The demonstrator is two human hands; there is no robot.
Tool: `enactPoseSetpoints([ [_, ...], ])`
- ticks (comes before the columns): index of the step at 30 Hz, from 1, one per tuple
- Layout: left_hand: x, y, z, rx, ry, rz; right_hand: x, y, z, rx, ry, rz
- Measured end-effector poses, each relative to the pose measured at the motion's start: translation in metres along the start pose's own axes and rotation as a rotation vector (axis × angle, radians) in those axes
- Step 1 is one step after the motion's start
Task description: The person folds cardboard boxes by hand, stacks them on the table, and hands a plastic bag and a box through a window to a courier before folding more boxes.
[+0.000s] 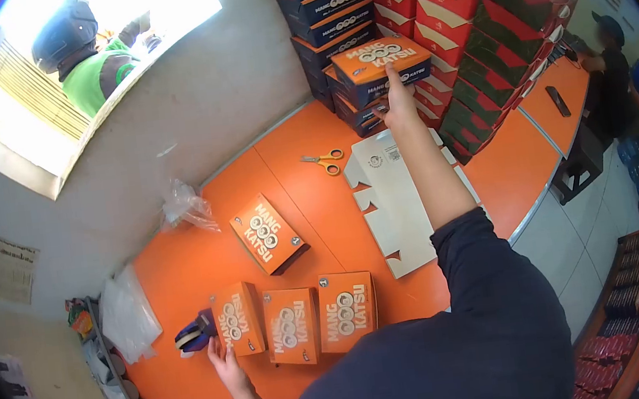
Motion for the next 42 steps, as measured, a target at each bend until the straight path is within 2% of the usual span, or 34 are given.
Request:
enactPoseSetpoints([
  [3,-0.005,-0.009,0.014,-0.129,-0.228,-0.027,0.009,0.011,-0.006,-0.066,0.091,-0.180],
  [4,-0.004,-0.012,0.017,-0.112,-0.222,-0.052,-0.013,0.009,-0.052,-0.001,-0.049,-0.309],
  [7,-0.006,-0.018,0.021,-0.097,-0.234,-0.098,0.024,0.027,-0.013,-0.096,0.044,-0.129],
  [8,-0.006,-0.018,0.021,-0.101,-0.238,-0.095,0.020,0.031,-0.023,-0.151,0.009,-0.115],
  [11,-0.005,-0.018,0.024,-0.113,-0.245,-0.095,0.007,0.027,-0.041,-0.075,-0.028,-0.461],
  [12,-0.006,-0.017,0.024,-0.119,-0.248,-0.103,-0.007,0.015,-0.059,0.065,-0.130,-0.560],
  [15,0.004,-0.017,0.023,-0.131,-0.242,-0.111,-0.050,-0.023,-0.080,0.177,-0.312,-0.569],
  [18,0.008,-0.015,0.023,-0.128,-0.228,-0.112,-0.066,-0.024,-0.070,-0.088,-0.337,-0.426],
  [25,0.016,-0.012,0.029,-0.132,-0.251,-0.044,-0.026,0.000,-0.056,-0.070,-0.267,-0.446],
  [29,0.019,-0.013,0.030,-0.115,-0.263,-0.021,-0.046,-0.008,-0.070,-0.015,-0.414,-0.323],
  [34,0.037,-0.023,0.024,-0.019,-0.227,-0.117,-0.063,0.000,-0.057,0.025,-0.455,-0.300],
  [36,0.033,-0.024,0.026,-0.010,-0.226,-0.094,-0.061,0.002,-0.053,0.017,-0.481,-0.325],
  [39,0.024,-0.022,0.027,-0.061,-0.274,-0.069,-0.066,-0.003,-0.061,-0.011,-0.541,-0.205],
  [42,0.019,-0.016,0.029,-0.093,-0.329,-0.066,-0.076,-0.010,-0.053,-0.146,-0.505,-0.276],
])
Point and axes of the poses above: each hand's wrist, its own z-axis away from the middle knuckle, its own y-axis out of the palm, x = y × z, the point moved 1 cm from there along -z, towards the middle knuckle, and after that the axes turned 2 degrees about x, right-handed, at the moved point
